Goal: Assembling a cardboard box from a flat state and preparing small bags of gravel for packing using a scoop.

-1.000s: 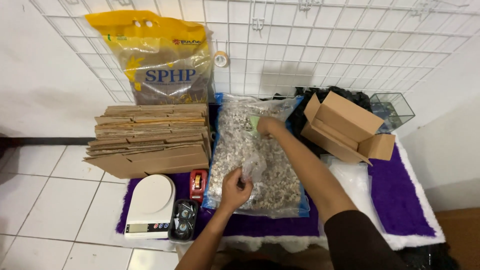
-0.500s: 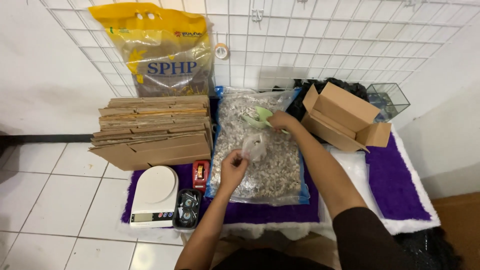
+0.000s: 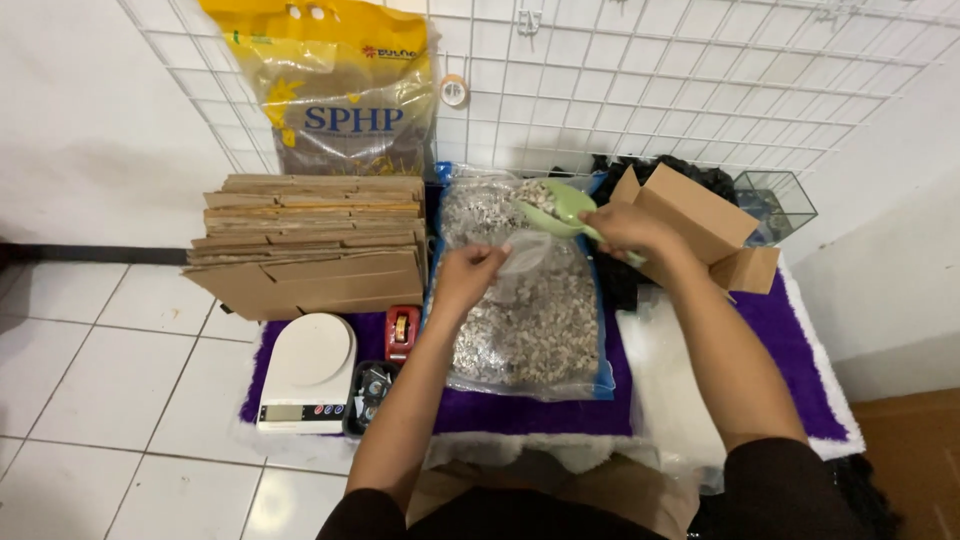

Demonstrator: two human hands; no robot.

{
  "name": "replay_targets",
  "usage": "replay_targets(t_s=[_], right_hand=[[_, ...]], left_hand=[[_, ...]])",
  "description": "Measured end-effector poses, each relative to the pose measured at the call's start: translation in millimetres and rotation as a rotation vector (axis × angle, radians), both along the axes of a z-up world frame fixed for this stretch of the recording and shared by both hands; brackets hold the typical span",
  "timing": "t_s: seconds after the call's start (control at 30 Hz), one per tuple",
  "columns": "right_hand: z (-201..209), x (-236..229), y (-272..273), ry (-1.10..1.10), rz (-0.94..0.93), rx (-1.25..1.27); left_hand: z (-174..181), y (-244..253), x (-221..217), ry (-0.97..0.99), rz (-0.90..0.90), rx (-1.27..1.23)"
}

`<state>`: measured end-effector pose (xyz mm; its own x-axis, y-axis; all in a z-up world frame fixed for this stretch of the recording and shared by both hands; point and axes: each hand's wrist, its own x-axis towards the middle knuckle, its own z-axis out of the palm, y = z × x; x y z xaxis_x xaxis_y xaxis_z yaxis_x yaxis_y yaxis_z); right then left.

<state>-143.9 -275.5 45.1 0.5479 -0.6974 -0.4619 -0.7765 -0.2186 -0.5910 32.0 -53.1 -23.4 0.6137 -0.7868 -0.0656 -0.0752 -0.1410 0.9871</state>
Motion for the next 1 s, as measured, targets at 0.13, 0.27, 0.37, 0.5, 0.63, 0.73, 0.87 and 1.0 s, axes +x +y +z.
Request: replay_targets(t_s=[0.13, 0.27, 0.37, 0.5, 0.63, 0.73, 0.87, 1.0], right_hand=[[49, -17, 20, 0.007, 0.017, -0.05], [63, -33, 30, 0.039, 0.108, -0.034], [60, -41, 35, 0.101, 0.217, -0.038], [45, -43, 35, 0.207, 0.331, -0.057], [42, -32, 33, 0.31, 0.33, -0.056], [54, -20, 38, 0.397, 0.312, -0.108], [50, -1, 27, 0.55, 0.375, -0.228], [86, 26, 52, 0.653, 0.43, -0.205]], left_hand=[[13, -7, 3, -0.139, -0.048, 0.009], [30, -8, 4, -0.194, -0.077, 0.085], [28, -13, 5, -0.19, -0.093, 0.109], [12, -23, 9, -0.22, -0.097, 0.094], [31, -3, -5, -0.166, -0.137, -0.014], [29, -3, -8, -0.177, -0.142, -0.043], [25, -5, -11, -0.274, -0.133, -0.01], [29, -3, -12, -0.293, -0.121, 0.02]])
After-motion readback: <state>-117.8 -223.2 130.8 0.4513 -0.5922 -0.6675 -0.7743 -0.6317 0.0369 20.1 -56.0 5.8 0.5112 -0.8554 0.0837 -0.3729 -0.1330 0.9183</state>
